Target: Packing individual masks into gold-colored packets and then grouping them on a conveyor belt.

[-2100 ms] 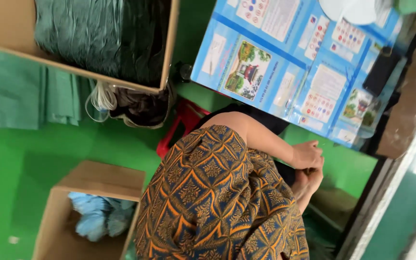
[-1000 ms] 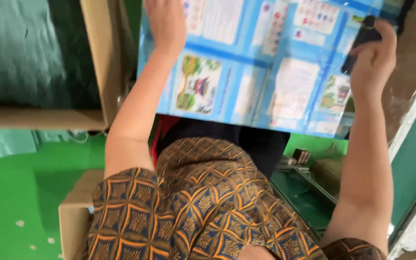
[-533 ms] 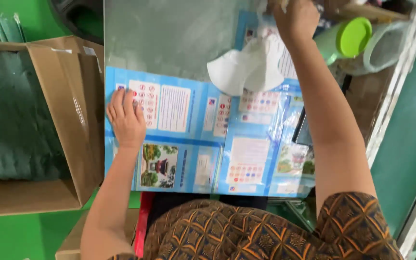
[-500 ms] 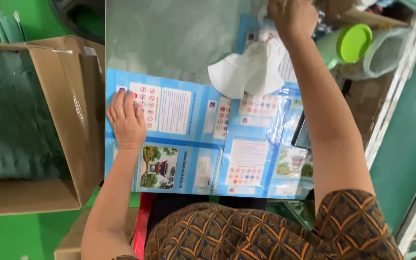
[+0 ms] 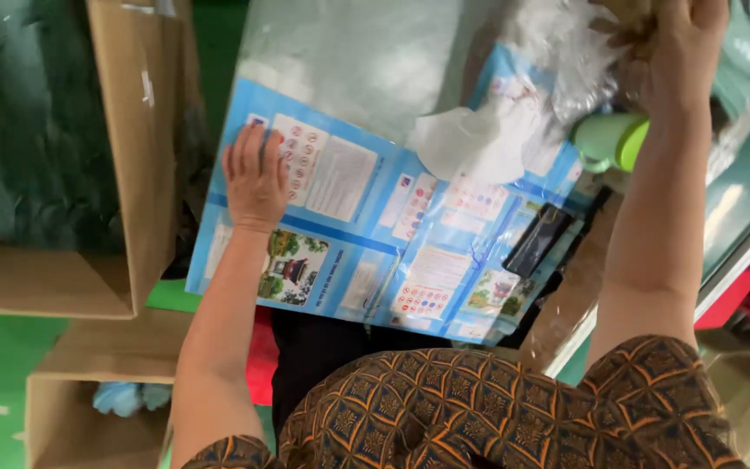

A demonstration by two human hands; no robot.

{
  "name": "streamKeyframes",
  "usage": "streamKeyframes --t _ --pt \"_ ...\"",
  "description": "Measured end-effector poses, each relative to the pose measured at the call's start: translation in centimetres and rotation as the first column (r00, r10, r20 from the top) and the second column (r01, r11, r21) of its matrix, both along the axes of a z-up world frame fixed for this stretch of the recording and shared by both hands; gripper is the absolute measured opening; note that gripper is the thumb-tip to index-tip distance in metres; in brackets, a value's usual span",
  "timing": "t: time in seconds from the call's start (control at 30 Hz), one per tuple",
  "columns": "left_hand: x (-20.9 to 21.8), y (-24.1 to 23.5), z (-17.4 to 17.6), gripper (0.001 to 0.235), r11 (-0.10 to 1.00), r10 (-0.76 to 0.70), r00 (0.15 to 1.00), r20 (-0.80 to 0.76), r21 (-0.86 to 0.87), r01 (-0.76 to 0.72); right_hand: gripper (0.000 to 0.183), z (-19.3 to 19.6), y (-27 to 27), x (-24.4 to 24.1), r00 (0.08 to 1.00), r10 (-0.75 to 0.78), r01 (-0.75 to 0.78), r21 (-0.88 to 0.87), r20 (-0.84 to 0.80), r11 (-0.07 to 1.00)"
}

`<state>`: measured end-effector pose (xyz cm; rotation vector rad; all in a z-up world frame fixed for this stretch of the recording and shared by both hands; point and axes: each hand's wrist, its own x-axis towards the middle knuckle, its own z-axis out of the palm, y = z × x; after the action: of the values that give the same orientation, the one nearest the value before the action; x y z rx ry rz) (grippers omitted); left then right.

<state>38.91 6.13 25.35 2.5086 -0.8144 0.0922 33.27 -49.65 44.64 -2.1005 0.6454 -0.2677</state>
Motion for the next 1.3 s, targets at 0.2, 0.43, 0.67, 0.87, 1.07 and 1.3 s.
streamKeyframes --t 0.2,0.43,0.67,0.87,1.07,1.3 --pt "-0.2 0.2 -1.2 0.049 1.0 0.03 0.999 -0.034 -0.006 -0.03 0.048 0.0 10.7 6.2 0.997 0.047 -0.074 0.549 0.063 0.832" --pt "-0.5 -2.1 1.8 0.06 0.828 0.071 0.928 -0.366 -0.497 -0.26 0.013 -5.9 25.5 9.7 0.856 0.513 -0.501 0.155 -0.054 0.852" --pt "2.8 -6.4 6.9 0.066 -0.043 -0.871 0.172 -0.46 -0.278 -0.96 0.016 -4.7 39.5 12.4 0.712 0.657 -0.671 0.035 -0.248 0.741" --pt "5.8 -6.7 6.8 0.057 -0.225 -0.916 0.196 -0.35 0.045 -0.973 0.028 -7.8 41.3 14.3 0.702 0.704 -0.638 -0.538 -0.112 0.551" --pt "6.5 -9.3 2.1 0.056 -0.211 -0.93 0.121 -0.347 0.234 -0.949 0.027 -9.1 40.6 16.0 0.692 0.69 -0.641 -0.623 -0.214 0.449" --pt "11.8 -7.0 3.2 0.04 -0.257 -0.94 0.211 -0.268 0.151 -0.955 0.012 -10.5 39.1 16.5 0.63 0.776 -0.722 -0.379 -0.016 0.579"
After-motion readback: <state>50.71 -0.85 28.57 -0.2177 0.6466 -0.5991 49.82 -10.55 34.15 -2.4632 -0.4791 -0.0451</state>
